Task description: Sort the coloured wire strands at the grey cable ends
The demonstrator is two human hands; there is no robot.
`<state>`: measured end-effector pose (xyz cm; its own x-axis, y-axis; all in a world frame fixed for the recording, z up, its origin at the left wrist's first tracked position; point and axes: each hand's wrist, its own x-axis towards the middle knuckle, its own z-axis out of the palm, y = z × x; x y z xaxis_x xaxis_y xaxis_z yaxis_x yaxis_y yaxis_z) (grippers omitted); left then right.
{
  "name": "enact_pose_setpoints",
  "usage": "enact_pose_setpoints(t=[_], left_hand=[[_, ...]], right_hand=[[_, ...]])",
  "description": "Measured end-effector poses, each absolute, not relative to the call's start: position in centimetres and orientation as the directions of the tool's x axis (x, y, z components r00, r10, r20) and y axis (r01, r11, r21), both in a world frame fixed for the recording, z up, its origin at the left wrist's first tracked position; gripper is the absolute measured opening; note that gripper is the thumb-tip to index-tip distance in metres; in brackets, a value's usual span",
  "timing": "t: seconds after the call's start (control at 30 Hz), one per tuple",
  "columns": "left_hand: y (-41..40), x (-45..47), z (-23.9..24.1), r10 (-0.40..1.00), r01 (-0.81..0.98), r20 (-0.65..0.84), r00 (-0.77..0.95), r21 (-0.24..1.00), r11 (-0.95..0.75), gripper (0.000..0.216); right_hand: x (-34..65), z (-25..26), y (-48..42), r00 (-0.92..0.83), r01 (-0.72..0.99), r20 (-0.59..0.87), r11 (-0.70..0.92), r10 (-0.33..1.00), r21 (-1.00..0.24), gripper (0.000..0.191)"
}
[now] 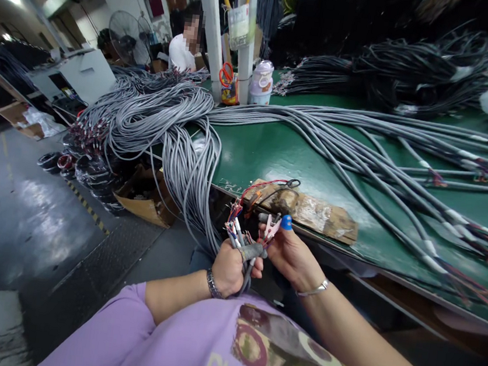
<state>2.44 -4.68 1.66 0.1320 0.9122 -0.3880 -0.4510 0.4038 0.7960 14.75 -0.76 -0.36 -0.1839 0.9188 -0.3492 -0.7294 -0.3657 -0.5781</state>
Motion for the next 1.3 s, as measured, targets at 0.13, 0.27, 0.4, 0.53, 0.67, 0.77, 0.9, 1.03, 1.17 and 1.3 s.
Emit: enact_pose_setpoints(t=[0.13,0.27,0.4,0.53,0.67,0.77,0.9,1.03,1.17,1.3], left_hand=[[-4.7,2.5,1.4,0.908,-0.442,-0.402,0.121,0.797,0.412,0.036],[-4.7,2.5,1.2,0.909,-0.436,-0.398,0.120,0.802,0.409,0.037],[-5.0,2.4,1.2,0.916,-0.419,-0.376,0.137,0.816,0.398,0.039],[-5.4,2.1,1.3,0.932,-0.419,-0.336,0.139,0.832,0.363,0.043],[-5.6,2.0,1.3,0.937,-0.427,-0.330,0.117,0.835,0.347,0.044],[-5.6,2.0,1.4,0.938,-0.441,-0.333,0.092,0.831,0.338,0.042],[-5.4,2.2,1.5,0.933,-0.439,-0.354,0.071,0.828,0.348,0.043],[-5.2,2.5,1.6,0.925,-0.415,-0.372,0.074,0.832,0.368,0.042],[-5.0,2.8,1.6,0.927,-0.407,-0.368,0.072,0.838,0.364,0.041],[-5.0,3.0,1.6,0.922,-0.391,-0.381,0.075,0.839,0.378,0.042]], right_hand=[[14.6,-0.3,-0.6,-0.155,-0.747,-0.330,-0.329,0.931,-0.578,0.032],[14.4,-0.3,-0.7,-0.138,-0.750,-0.332,-0.317,0.933,-0.580,0.036],[14.4,-0.4,-1.2,-0.166,-0.748,-0.324,-0.333,0.932,-0.574,0.040],[14.7,-0.4,-1.5,-0.212,-0.723,-0.312,-0.364,0.926,-0.587,0.042],[15.1,-0.3,-1.5,-0.222,-0.702,-0.300,-0.366,0.928,-0.611,0.034],[15.2,-0.3,-1.6,-0.195,-0.686,-0.295,-0.345,0.935,-0.641,0.026],[15.2,-0.6,-1.8,-0.155,-0.667,-0.252,-0.289,0.955,-0.686,0.031],[15.0,-0.9,-1.5,-0.124,-0.666,-0.244,-0.262,0.962,-0.698,0.036],[15.0,-0.9,-1.0,-0.236,-0.682,-0.283,-0.366,0.930,-0.634,0.040],[15.0,-0.9,-0.8,-0.237,-0.688,-0.292,-0.372,0.927,-0.623,0.038]])
